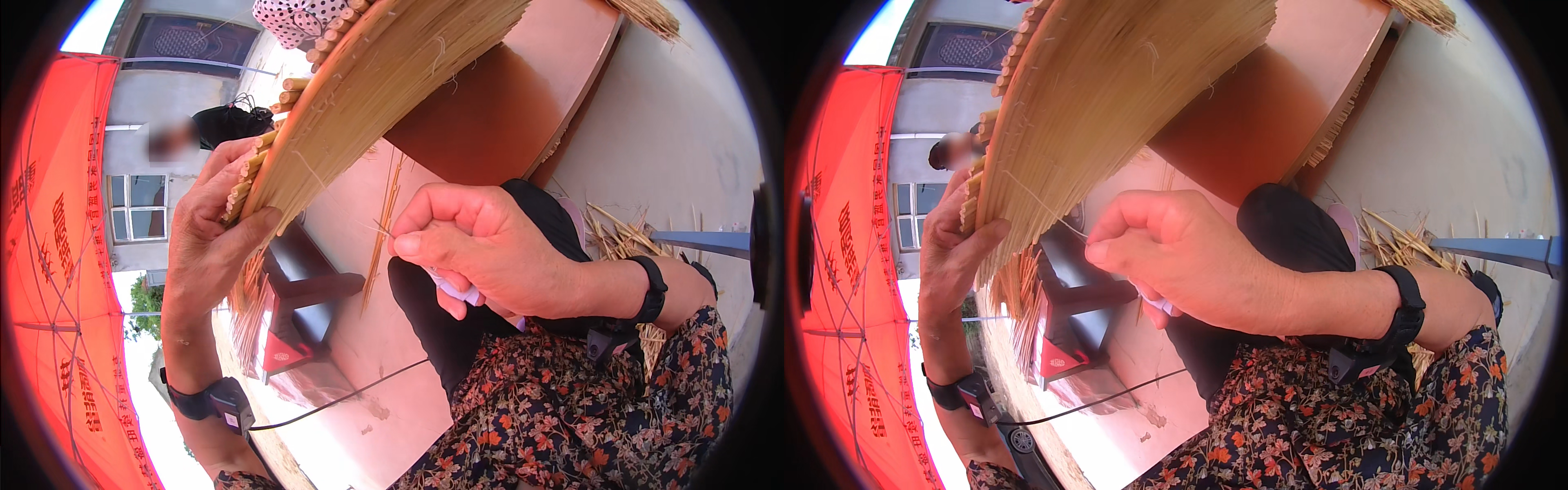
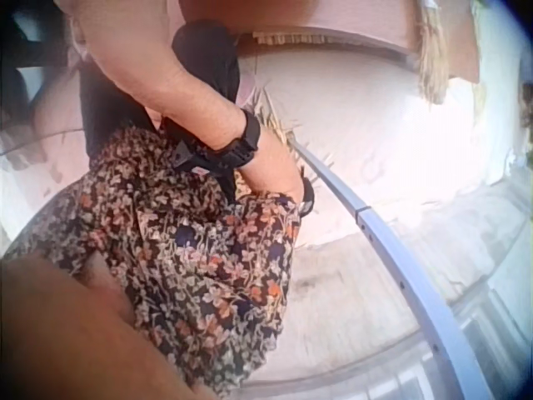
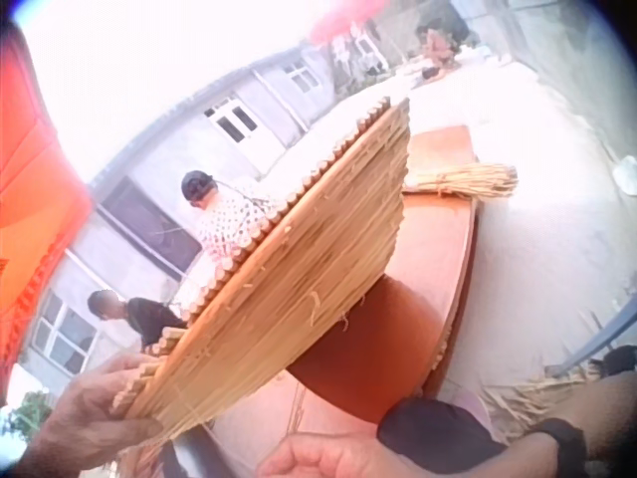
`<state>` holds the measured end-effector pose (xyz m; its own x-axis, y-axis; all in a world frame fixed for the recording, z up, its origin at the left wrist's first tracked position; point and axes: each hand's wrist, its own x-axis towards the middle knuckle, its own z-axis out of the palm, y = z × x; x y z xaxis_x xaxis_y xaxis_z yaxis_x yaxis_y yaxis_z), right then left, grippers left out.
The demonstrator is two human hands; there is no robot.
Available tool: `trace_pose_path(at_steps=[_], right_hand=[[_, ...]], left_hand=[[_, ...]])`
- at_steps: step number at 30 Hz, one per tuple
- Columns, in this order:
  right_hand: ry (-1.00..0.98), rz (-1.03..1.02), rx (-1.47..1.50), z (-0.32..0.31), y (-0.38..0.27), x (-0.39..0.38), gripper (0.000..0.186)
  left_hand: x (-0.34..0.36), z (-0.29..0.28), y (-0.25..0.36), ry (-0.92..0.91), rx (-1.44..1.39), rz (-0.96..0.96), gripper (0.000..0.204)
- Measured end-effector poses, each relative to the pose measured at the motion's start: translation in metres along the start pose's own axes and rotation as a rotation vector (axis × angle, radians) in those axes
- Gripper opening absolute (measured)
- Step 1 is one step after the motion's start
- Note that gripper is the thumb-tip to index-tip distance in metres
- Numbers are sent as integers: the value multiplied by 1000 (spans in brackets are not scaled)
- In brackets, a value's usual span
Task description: The person weaves a large, fan-shaped bamboo mat by hand, using a needle and white thread to bind the bamboo strips together. They repeatedly pass the needle through the strips and pull the thread tight to secure the structure.
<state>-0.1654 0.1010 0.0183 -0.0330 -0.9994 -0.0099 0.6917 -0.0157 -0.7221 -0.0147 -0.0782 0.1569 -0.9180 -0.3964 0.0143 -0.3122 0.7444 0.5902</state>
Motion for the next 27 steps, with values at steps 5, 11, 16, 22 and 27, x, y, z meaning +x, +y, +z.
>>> trace_pose_path(at_steps=[5, 11, 16, 22, 27], right_hand=[[53, -278, 93, -5, -7, -3, 16], [-85, -365, 130, 10, -3, 12, 18], [-153, -470, -59, 15, -14, 19, 15], [-189, -446, -159, 12, -9, 10, 12], [-166, -535, -132, 15, 0, 16, 15]], left_hand=[[-15, 3, 21, 27, -103, -40, 45], [-30, -6, 35, 61, -142, -160, 47], [-35, -3, 37, -10, -123, -104, 47], [-32, -3, 36, -69, -34, -28, 48], [-28, -3, 41, -43, -56, -48, 48]])
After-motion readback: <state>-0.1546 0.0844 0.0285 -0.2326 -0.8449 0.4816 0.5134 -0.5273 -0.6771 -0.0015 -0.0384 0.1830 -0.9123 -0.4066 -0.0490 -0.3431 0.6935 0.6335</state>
